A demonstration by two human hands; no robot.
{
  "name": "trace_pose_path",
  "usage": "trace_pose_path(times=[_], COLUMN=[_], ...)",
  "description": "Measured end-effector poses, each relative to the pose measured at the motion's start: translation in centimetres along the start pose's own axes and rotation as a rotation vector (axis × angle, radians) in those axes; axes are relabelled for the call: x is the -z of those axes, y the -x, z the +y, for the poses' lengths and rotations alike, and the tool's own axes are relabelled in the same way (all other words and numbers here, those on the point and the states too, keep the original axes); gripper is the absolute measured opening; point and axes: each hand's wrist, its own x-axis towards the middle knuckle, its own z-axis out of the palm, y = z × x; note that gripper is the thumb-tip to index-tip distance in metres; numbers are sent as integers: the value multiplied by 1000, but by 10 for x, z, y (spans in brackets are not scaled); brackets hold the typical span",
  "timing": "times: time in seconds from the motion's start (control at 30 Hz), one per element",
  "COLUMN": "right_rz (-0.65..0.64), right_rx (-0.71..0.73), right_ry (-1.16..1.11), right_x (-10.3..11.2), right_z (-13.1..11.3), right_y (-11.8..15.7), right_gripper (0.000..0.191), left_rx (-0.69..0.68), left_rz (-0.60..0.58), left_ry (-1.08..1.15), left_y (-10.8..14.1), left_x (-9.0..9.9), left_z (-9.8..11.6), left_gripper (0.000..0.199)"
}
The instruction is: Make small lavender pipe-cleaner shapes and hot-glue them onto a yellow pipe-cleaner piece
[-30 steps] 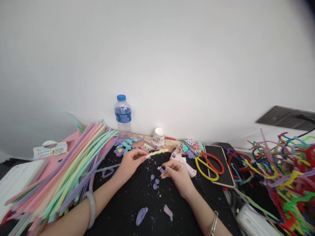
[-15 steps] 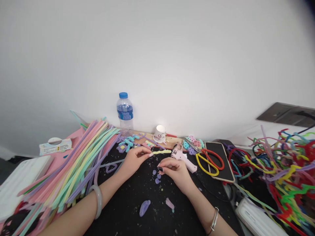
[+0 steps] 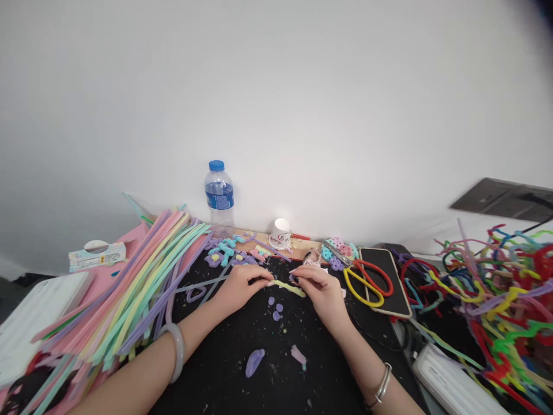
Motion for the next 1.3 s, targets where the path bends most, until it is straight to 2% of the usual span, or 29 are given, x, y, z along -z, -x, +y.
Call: trace_pose_path(times=[0.1,0.27,0.37,0.7,1.3], right_rz=[-24,-23,-13,-80,-140], right_rx=[-54,-246,-295,-282,-241], right_ry=[-42,-200,-222,-1,43], right_x=[0,-2,-5,-9,-10], right_z=[3,4,1,-3,-4], right_y=[-1,1,1,3,4], right_gripper=[17,13,12,11,12], left_rx=[6,-7,-7,17,40], left_rz=[-28,-54,-64,-104,-117], left_ry=[20,46,61,67,48], left_y=[0,0,1,2,1], left_x=[-1,-2,-1,-2,-1], left_z=[-1,0,3,7,6], left_gripper=[16,15,15,15,12])
